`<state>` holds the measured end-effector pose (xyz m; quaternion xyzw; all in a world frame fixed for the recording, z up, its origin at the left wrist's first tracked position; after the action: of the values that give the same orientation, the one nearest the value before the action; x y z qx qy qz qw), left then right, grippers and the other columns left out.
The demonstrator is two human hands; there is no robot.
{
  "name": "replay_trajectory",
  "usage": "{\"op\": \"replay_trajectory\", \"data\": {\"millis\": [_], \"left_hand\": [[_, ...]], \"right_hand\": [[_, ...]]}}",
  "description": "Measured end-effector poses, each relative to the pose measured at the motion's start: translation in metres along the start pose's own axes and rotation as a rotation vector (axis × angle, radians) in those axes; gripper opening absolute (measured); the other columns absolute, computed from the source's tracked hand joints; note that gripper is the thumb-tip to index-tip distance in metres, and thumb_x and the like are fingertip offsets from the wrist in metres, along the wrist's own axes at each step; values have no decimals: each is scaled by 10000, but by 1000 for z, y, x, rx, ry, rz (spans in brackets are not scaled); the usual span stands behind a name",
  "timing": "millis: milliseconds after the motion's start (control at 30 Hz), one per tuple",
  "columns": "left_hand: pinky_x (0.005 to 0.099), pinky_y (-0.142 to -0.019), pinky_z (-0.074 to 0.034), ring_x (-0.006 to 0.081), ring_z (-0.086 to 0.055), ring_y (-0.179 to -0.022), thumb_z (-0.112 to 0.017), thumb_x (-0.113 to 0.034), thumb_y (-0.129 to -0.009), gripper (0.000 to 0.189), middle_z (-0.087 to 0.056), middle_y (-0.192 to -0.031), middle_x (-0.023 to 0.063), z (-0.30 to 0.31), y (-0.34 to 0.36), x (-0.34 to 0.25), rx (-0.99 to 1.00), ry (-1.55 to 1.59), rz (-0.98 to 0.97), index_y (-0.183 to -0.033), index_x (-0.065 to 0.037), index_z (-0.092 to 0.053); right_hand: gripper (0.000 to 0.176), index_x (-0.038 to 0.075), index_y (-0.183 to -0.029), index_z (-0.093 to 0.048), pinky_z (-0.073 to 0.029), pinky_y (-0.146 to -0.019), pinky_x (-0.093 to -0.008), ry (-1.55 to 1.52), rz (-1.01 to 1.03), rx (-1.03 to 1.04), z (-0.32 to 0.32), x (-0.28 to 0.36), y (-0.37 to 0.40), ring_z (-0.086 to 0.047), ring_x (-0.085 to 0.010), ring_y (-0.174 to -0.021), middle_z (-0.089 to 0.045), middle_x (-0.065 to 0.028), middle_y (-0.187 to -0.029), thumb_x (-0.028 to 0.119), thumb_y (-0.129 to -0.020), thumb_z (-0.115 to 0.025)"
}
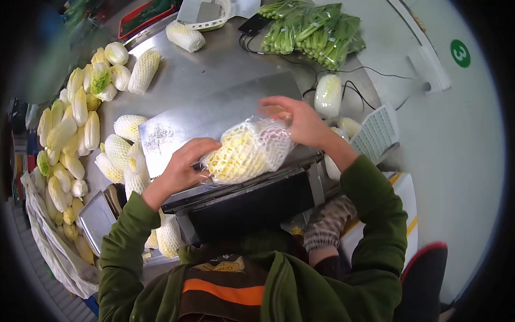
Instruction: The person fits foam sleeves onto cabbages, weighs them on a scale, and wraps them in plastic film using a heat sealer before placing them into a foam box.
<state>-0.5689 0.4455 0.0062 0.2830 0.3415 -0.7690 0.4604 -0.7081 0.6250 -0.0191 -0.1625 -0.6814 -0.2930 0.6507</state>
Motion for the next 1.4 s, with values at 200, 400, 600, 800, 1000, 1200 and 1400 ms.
{"op": "replay_trajectory", "data": {"millis": [200,400,600,800,1000,1200,1400], "left_hand": [[385,-920,-493,343,-585,-1095,-751,-13,-698,686,-576,-1265,169,12,3,20,-143,-15,49,-1335,-71,-501],[416,-894,-478,408,-567,-1011,-715,-3,-692,783,-591,-1147,205,11,2,66,-108,-23,239,-1413,-106,-428],[393,-942,-479,385,-530,-1153,-711,8,-661,797,-482,-1331,174,12,-6,60,-62,10,209,-1402,-96,-436],[388,-947,-491,367,-520,-1196,-752,29,-586,849,-474,-1362,173,11,-17,37,-144,-141,102,-1373,-130,-476],[397,-1012,-445,373,-500,-1237,-709,98,-597,771,-472,-1379,172,1,-26,46,-127,-166,75,-1317,-111,-526],[397,-1063,-394,373,-467,-1279,-719,79,-648,763,-474,-1394,189,2,-27,51,-130,-106,125,-1352,-83,-474],[398,-1062,-394,374,-468,-1281,-717,78,-659,780,-471,-1400,200,-1,-27,56,-115,-175,76,-1375,-65,-441]], "right_hand": [[317,-36,-1106,-662,-490,-913,-296,289,-24,-133,51,-19,-23,-644,-157,-1011,-697,-100,-1065,126,-838,-705],[263,69,-969,-723,-513,-742,-340,951,49,-181,92,-39,-7,-654,-275,-825,-688,-118,-912,286,-843,-645],[283,83,-1065,-688,-512,-749,-328,1066,-72,-168,86,-32,16,-649,-194,-842,-678,-61,-888,290,-880,-634],[266,10,-964,-637,-504,-773,-274,65,-253,11,48,-59,24,-622,-103,-885,-676,-25,-888,275,-938,-625],[81,7,-926,-619,-505,-804,-263,-190,-46,-32,71,-69,39,-641,-134,-868,-664,-66,-916,87,-915,-628],[199,0,-988,-630,-515,-837,-333,-197,-226,-390,113,-97,58,-650,-191,-916,-680,-107,-966,157,-877,-681],[754,180,-1407,-451,-470,-947,-393,1127,467,-389,46,12,27,-571,-281,-1133,-567,-65,-1294,151,-718,-757]]}}
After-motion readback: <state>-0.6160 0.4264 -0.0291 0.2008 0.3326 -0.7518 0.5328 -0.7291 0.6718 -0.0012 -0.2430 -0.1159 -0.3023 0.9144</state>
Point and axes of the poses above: each hand's wrist, its own y-axis away from the middle knuckle, its own z-axis out of the back of the hand, x = y × z, the point moved 9 cm from there along -y, towards the middle knuckle
